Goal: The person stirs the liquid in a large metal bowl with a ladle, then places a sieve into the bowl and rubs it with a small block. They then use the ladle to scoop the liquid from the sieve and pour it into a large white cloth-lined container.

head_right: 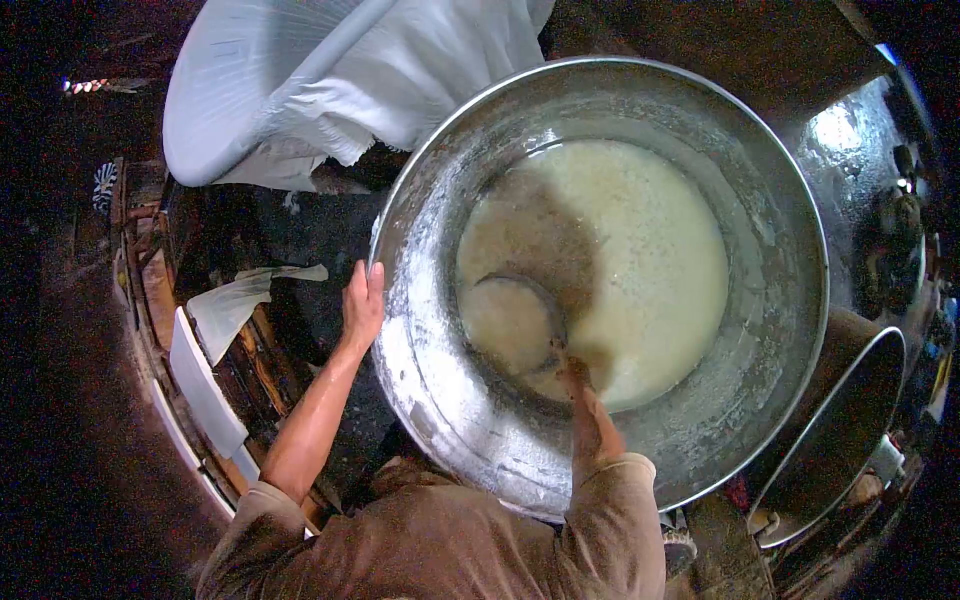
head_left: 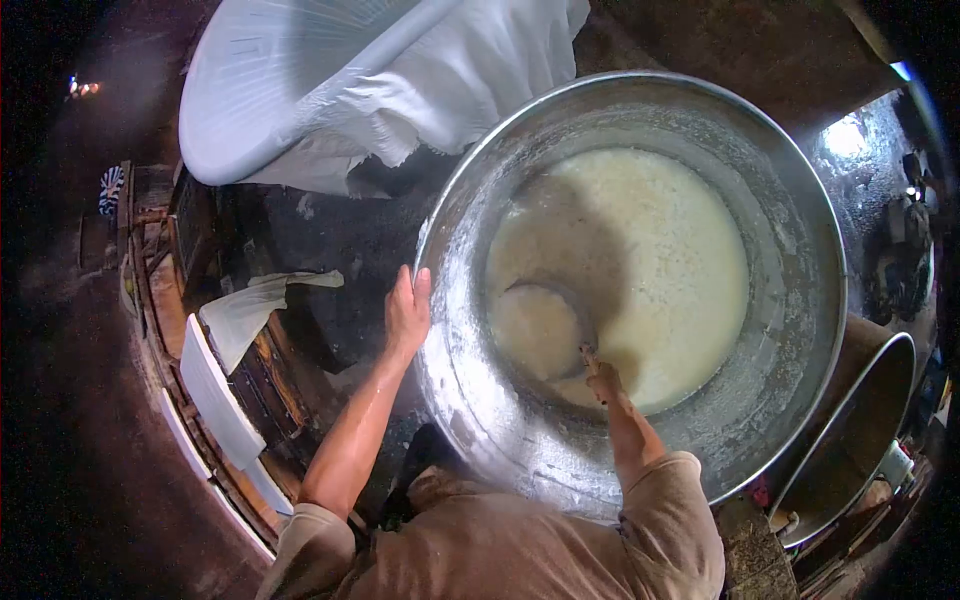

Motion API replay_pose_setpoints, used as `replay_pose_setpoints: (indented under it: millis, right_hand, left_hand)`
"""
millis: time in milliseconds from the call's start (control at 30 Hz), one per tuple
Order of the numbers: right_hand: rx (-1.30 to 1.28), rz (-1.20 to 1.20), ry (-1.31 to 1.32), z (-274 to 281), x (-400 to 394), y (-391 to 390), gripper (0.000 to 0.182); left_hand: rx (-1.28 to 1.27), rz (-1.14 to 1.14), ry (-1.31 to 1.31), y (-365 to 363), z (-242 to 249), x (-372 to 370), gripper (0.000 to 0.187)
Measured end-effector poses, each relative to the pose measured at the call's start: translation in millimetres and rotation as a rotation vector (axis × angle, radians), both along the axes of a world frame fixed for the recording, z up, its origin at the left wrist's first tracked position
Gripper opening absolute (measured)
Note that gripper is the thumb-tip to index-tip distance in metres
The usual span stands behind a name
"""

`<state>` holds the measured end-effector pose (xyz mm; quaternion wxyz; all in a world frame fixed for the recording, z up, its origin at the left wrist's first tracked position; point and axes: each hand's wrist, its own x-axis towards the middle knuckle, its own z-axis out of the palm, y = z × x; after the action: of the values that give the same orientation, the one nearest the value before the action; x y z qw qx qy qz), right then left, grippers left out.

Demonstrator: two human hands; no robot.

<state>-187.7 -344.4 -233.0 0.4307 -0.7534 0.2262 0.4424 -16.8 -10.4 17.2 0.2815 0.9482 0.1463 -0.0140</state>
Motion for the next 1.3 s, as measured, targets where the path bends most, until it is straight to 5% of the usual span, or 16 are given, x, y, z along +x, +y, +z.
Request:
replay_pose_setpoints:
  millis: [133, 233, 300, 400, 767, 833, 1000, 1133, 1200, 1300]
  right_hand:
    - [-0.238, 0.171, 0.145, 2, -16, 21, 0.022]
    - [-0.206, 0.206, -0.089, 51, -25, 47, 0.021]
    - [-0.163, -0.177, 0.113, 106, -24, 68, 0.023]
    - [-0.330, -0.073, 0.102, 65, -63, 83, 0.036]
    - [-0.491, -0.387, -0.339, 90, -105, 120, 0.027]
    - [-0.374, -0.516, -0.258, 125, -95, 106, 0.031]
    - [-0.270, -0.737, -0.424, 101, -91, 17, 0.029]
    - [-0.604, -0.536, -0.502, 85, -51, -74, 0.024]
    - [-0.665, -0.464, -0.389, 150, -12, -87, 0.028]
    - [-0.730, -0.332, -0.458, 116, 4, -150, 0.029]
  left_hand:
    - [-0.025, -0.015, -0.012, -2, 4, 0, 0.050]
    - [-0.057, -0.035, -0.008, 1, 8, 0, 0.049]
    - [-0.065, -0.042, -0.032, 4, 2, -2, 0.046]
    - [-0.060, -0.013, -0.041, 10, -14, -3, 0.045]
    - [-0.083, -0.013, -0.079, 14, -25, -3, 0.045]
    - [-0.077, -0.017, -0.025, 12, -11, -4, 0.045]
    - [-0.055, -0.003, 0.027, 11, -13, -3, 0.045]
    - [-0.099, -0.027, 0.003, 14, -30, -3, 0.047]
    - [0.005, -0.001, -0.143, 12, -31, -7, 0.052]
    - [-0.038, -0.041, 0.044, 13, -12, -2, 0.058]
